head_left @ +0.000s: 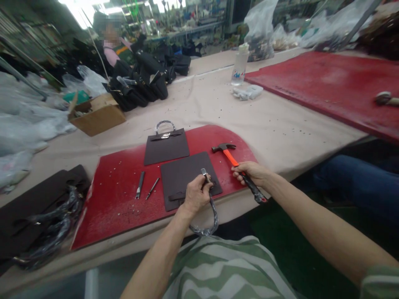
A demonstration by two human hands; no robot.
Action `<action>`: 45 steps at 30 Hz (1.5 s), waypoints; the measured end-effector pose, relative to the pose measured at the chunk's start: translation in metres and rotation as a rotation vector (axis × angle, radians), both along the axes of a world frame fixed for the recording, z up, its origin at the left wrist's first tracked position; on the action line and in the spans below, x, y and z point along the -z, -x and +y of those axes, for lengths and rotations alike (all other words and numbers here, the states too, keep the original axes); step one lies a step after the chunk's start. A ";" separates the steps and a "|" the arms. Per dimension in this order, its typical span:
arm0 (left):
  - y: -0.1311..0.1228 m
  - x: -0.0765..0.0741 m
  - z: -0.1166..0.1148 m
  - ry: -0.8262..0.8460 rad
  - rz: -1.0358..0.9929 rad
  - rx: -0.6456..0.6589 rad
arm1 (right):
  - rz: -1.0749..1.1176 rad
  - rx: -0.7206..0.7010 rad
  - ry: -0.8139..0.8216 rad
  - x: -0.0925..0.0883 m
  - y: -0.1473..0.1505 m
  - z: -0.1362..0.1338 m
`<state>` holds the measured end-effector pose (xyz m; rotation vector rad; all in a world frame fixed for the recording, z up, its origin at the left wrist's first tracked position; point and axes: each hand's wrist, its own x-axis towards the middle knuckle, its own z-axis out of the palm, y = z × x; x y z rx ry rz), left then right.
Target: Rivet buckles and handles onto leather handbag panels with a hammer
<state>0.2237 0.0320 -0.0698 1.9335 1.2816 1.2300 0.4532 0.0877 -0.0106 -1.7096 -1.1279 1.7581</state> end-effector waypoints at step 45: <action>-0.004 0.005 0.000 -0.049 0.089 -0.008 | -0.818 -0.282 -1.328 -0.110 0.003 -0.107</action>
